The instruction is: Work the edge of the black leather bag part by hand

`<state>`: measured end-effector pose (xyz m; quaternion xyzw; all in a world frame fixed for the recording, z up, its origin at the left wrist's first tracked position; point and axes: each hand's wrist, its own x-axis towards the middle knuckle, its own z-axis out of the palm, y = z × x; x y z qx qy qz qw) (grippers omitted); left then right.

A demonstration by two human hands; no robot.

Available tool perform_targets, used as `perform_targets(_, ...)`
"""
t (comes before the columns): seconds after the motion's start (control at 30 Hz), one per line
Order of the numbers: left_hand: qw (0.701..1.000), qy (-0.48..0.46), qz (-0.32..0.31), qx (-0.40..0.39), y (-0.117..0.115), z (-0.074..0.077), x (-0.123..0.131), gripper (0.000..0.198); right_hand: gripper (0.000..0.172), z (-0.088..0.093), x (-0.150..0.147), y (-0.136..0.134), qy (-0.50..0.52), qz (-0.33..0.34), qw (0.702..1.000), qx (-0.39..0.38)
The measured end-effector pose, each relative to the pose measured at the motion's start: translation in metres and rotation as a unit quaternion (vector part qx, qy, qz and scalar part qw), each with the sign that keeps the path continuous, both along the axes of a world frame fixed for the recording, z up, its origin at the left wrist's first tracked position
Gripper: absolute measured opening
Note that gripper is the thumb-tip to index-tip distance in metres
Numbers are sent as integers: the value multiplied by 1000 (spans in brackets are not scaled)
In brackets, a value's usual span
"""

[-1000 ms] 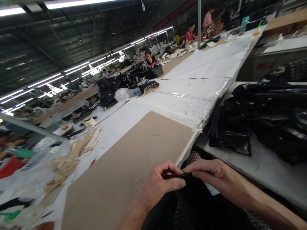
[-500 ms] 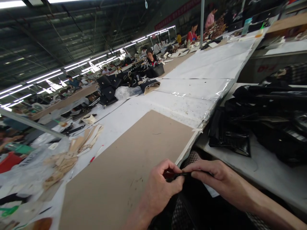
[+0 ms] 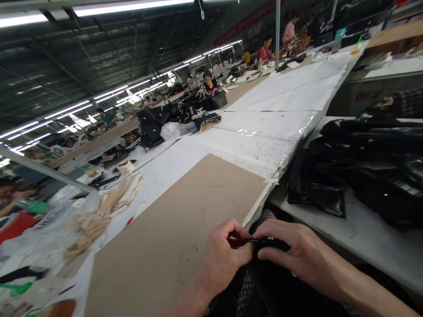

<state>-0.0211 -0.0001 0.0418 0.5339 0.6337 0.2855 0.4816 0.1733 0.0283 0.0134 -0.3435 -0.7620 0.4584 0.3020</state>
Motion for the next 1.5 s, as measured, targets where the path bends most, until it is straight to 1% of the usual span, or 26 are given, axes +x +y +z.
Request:
perform_targets(0.07,1000,7,-3,19,0,1,1,11,8,-3,-4,-1,7,-14,1000,16)
perform_targets(0.13,1000,6,-8,25,0,2,1,10,9,-6,-6,-2,17,-30,999,9)
perform_targets(0.27,998,-60,-19,-30,1,2,-1,18,11,-9,-7,-5,21,-67,997,-5)
perform_targets(0.37,993,-101,-14,-59,0,1,-3,22,12,-8,-7,-6,17,-65,998,-8)
perform_targets(0.5,993,-114,-5,-35,-4,0,-3,15,13,-4,-8,-4,14,-63,998,-22)
perform_targets(0.6,996,-84,-3,22,-9,-4,-1,8,13,-2,-8,-2,14,-52,998,-40)
perform_targets(0.7,996,-27,7,79,-12,-9,1,11,14,0,-6,-2,15,-47,997,-64)
perform_targets(0.8,994,10,6,110,-12,-11,3,12,18,2,-4,-1,19,-48,995,-82)
perform_targets(0.87,993,20,-5,120,-12,-10,3,11,20,3,-2,0,22,-41,995,-93)
perform_targets(0.97,994,13,-13,108,-11,-7,1,12,19,3,-1,0,40,-22,992,-115)
perform_targets(1.07,998,-13,-15,63,-8,-3,-2,13,19,2,0,1,58,-15,989,-139)
perform_targets(1.13,999,-31,-30,30,-7,0,-3,11,20,1,1,2,64,-16,988,-143)
perform_targets(1.2,998,-21,-46,27,-5,2,-2,7,20,1,2,4,66,-23,987,-142)
perform_targets(1.3,994,44,-55,83,-6,6,3,10,20,2,3,6,59,-39,988,-139)
perform_targets(1.4,982,115,-58,141,-8,8,9,10,20,1,5,6,57,-45,990,-124)
perform_targets(1.5,967,157,-67,188,-11,7,11,10,18,-2,5,4,58,-45,993,-97)
